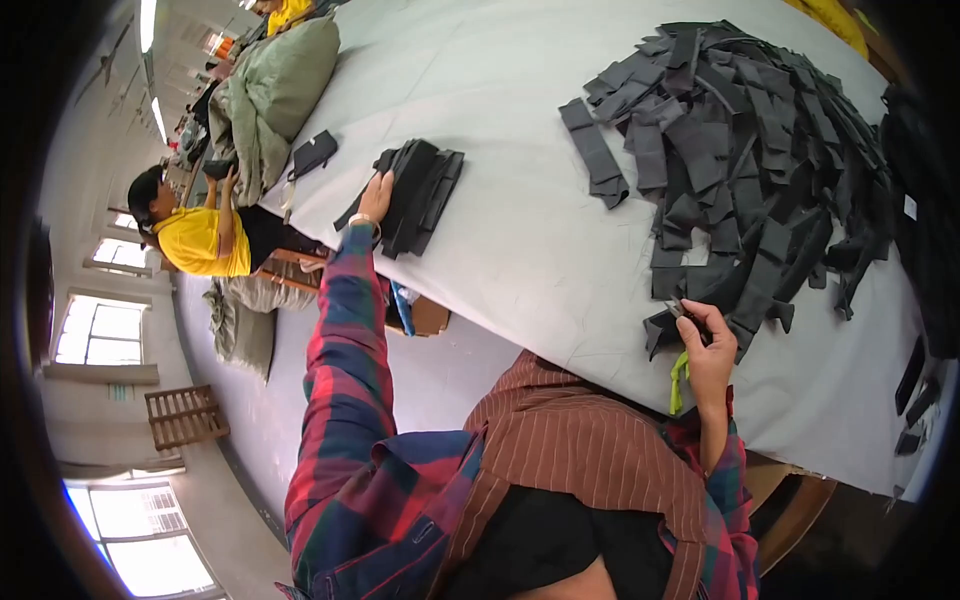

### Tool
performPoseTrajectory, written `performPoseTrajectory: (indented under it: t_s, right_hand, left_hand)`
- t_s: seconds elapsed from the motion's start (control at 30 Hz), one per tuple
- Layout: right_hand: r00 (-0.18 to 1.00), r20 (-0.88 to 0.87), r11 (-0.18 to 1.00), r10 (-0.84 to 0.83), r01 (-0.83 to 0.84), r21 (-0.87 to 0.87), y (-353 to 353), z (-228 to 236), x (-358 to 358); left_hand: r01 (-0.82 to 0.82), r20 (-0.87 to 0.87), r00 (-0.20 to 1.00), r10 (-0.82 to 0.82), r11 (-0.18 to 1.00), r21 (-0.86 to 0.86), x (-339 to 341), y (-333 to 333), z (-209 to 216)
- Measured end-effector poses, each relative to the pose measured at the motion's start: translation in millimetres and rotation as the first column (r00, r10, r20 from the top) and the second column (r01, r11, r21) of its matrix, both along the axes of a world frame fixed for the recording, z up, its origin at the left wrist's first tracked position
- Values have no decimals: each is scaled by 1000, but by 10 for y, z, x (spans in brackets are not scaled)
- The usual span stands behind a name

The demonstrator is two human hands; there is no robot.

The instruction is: Trim loose threads and excess material from black fabric pieces using thread snips.

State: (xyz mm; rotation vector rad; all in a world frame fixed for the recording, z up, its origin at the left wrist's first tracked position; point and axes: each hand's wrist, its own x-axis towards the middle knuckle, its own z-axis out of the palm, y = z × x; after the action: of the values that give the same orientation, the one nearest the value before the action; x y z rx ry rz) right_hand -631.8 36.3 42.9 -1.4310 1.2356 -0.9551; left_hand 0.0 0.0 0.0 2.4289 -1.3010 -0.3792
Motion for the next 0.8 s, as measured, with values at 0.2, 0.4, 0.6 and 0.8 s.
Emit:
performPoseTrajectory:
  t_s: [0.2,0.4,0.6,0.8]
  right_hand:
    - [994,34,994,-109,110,-28,28,110,-72]
    - [929,-7,917,-370,364,-163,-72,17,-381]
    - [930,20,924,-366,366,-113,-11,-244,-512]
    - [898,-7,894,-440,437,-98,15,-296,-533]
  left_hand:
    - [-76,269,959,94,994,-77,-607,-6,352]
    - [-69,201,965,167,905,-420,-1377,461,580]
    - [-580,-309,814,492,667,-468,-913,795,58]
    - [-625,-232,781,580,734,-267,-1164,600,198]
